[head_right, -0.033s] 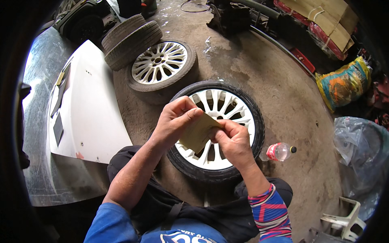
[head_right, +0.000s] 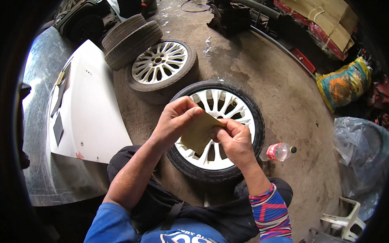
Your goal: The person sits on the floor and sands a white car wheel with sandpaper. They repeatedly fold the sandpaper and rub it against the wheel's spokes and rim, then inspect the surface with their fingers.
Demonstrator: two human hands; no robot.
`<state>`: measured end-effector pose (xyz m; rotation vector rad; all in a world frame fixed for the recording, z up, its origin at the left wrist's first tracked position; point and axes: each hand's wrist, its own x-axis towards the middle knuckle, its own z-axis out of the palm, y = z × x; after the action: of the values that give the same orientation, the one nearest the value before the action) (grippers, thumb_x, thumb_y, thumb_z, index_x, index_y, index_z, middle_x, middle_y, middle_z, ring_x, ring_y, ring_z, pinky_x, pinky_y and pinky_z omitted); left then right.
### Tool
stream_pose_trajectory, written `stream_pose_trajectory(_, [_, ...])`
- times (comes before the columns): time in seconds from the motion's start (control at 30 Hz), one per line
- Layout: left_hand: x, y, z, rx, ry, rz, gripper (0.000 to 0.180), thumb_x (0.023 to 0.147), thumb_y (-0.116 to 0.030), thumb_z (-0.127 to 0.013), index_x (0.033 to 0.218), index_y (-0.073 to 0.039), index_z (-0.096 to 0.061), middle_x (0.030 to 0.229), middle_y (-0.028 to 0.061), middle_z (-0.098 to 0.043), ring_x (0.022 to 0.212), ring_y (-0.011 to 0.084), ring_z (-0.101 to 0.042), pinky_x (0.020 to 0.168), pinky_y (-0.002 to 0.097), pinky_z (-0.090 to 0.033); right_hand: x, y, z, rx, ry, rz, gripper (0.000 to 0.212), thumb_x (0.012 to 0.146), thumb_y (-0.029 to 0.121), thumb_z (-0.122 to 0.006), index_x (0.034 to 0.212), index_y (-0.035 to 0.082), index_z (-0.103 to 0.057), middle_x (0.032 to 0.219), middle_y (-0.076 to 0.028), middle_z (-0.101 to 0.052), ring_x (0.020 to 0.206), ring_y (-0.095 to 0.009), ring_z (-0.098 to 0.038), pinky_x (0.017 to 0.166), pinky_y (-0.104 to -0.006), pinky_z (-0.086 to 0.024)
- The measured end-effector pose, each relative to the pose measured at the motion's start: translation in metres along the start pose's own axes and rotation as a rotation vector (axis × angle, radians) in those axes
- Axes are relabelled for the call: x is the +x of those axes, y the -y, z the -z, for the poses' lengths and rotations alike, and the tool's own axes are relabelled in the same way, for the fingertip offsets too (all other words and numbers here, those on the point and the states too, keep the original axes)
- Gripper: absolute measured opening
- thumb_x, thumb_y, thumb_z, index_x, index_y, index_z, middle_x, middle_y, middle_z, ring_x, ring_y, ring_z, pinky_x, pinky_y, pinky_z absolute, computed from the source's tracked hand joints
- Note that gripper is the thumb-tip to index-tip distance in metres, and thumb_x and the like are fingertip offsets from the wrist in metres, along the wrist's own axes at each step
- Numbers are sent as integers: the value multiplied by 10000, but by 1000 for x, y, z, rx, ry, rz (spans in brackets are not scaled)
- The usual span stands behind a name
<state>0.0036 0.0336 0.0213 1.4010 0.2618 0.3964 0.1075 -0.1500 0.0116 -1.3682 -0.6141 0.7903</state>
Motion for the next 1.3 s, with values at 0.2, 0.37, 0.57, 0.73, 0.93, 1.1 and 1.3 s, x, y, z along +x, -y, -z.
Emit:
stream_pose_trajectory(0.2, [1, -7, 2, 230, 61, 88, 420, 985, -391, -712, 791, -37, -596, 729, -21, -576, 703, 43, -517, 583, 251, -430, 1, 6, 10, 12, -21, 38, 179, 1015, 70, -611, 1134, -46, -678, 982, -58, -728, 828, -104, -699, 776, -260, -599])
stream_pose_trajectory(0.37, [0, -2, -3, 288, -18, -179, 442, 983, -402, -712, 773, -44, -562, 701, -30, -519, 673, 48, -467, 559, 253, -393, -1, 5, 5, 77, -13, 4, 269, 1022, 162, -625, 1210, -30, -632, 1051, -82, -714, 906, -146, -716, 816, -302, -619])
stream_pose_trajectory(0.57, [-6, 1, -8, 103, -51, -40, 316, 996, -338, -714, 888, -54, -630, 766, -56, -597, 701, 12, -530, 602, 200, -438, -1, -5, -5, 289, 50, 6, 442, 994, 239, -707, 1339, -4, -578, 1175, -74, -701, 1031, -118, -665, 923, -257, -528])
stream_pose_trajectory(0.73, [-9, -10, -7, 379, 61, -73, 362, 977, -352, -734, 891, -10, -652, 758, -34, -599, 729, 40, -546, 610, 240, -462, -2, -9, -9, 209, -12, -1, 301, 1011, 143, -674, 1284, 18, -663, 1142, -38, -719, 1037, -110, -667, 932, -266, -533])
stream_pose_trajectory(0.93, [-10, -29, -2, 468, 239, 92, 422, 1019, -379, -666, 952, 36, -698, 721, -11, -600, 686, 49, -530, 596, 264, -458, -1, 3, 0, 64, -8, 25, 249, 1025, 104, -631, 1239, -9, -686, 1112, -38, -729, 1008, -97, -660, 896, -243, -528])
stream_pose_trajectory(1.1, [-11, -31, -3, 390, 328, 138, 510, 1019, -457, -643, 931, 42, -702, 678, -37, -561, 637, 58, -493, 573, 259, -430, -6, 6, 4, 221, 48, -36, 259, 993, 159, -661, 1196, 4, -703, 1085, -38, -738, 979, -100, -667, 907, -257, -524])
stream_pose_trajectory(1.3, [-14, -31, -8, 316, 368, 211, 499, 1045, -431, -610, 884, 35, -688, 703, -35, -564, 651, 41, -481, 558, 253, -398, -5, 4, 7, 365, 108, -61, 276, 997, 173, -633, 1215, 13, -691, 1110, -61, -732, 984, -129, -686, 931, -293, -538])
